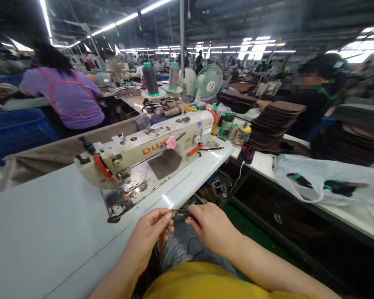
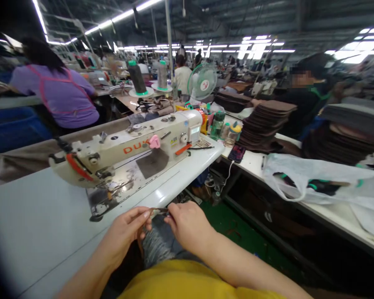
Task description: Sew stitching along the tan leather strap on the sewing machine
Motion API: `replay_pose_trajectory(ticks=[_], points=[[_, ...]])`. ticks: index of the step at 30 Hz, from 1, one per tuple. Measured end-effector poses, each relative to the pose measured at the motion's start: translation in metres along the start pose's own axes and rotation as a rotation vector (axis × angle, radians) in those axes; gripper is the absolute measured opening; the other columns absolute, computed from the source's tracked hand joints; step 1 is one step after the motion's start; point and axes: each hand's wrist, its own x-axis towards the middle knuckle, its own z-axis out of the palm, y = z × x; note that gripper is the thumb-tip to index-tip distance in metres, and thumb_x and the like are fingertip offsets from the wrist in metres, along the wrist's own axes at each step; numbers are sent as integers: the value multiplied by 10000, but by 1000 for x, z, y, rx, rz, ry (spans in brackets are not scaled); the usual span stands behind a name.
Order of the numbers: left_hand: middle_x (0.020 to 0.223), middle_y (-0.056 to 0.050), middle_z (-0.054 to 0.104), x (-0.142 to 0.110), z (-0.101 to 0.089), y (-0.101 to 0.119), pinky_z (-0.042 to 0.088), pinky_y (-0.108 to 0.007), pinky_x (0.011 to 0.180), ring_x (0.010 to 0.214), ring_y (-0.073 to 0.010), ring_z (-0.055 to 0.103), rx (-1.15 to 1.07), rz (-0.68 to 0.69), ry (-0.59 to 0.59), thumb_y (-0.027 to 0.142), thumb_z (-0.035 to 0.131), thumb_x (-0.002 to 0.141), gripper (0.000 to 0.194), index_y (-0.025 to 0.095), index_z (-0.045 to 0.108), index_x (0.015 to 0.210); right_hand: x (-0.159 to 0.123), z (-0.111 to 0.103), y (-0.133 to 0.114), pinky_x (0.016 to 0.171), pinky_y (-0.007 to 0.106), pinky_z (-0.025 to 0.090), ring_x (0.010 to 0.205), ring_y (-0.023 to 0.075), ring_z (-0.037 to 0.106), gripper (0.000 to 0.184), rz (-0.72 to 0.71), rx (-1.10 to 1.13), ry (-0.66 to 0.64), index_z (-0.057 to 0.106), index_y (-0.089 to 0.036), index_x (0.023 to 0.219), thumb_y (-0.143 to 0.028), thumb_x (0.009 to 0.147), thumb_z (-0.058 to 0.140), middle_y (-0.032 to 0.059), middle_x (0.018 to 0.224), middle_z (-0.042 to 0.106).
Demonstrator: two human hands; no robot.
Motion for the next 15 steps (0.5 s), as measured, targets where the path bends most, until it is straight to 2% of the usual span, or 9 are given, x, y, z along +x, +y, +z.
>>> replay_pose_trajectory(ticks=[7, 10, 11, 13, 15], points=[[825, -48, 659, 4, -1, -10, 456, -242, 585, 752, -175, 606, 92, -8, -83, 610, 810, 804, 474, 172, 762, 981, 5, 4, -9, 682, 337, 360, 746, 216, 662, 156, -44, -121, 49, 578, -178, 942, -297, 1030, 626, 50, 817, 715], [846, -55, 649, 3, -4, -11, 478, -255, 639, 769, -176, 581, 141, 15, -107, 608, 781, 833, 444, 174, 773, 927, 6, 9, -9, 659, 337, 342, 696, 208, 648, 159, -67, -136, 75, 572, -176, 935, -292, 1038, 608, 43, 777, 703], [925, -77, 660, 2, -5, -10, 490, -259, 663, 822, -189, 591, 159, 26, -104, 609, 779, 834, 442, 170, 777, 888, 7, 10, -8, 654, 338, 338, 685, 207, 644, 160, -72, -136, 85, 572, -176, 932, -291, 1039, 602, 41, 771, 701], [1216, -133, 638, -1, -5, -7, 519, -269, 723, 1017, -245, 603, 176, 52, -89, 597, 784, 831, 436, 161, 776, 820, 6, 12, -7, 644, 339, 330, 671, 205, 636, 165, -84, -123, 103, 573, -177, 932, -300, 1042, 591, 41, 769, 701], [1471, -139, 517, -5, -4, -2, 532, -277, 775, 1173, -287, 566, 165, 76, -103, 561, 783, 847, 410, 156, 765, 783, 5, 13, -7, 634, 338, 319, 661, 202, 627, 180, -95, -96, 124, 577, -177, 942, -320, 1049, 570, 44, 771, 702]])
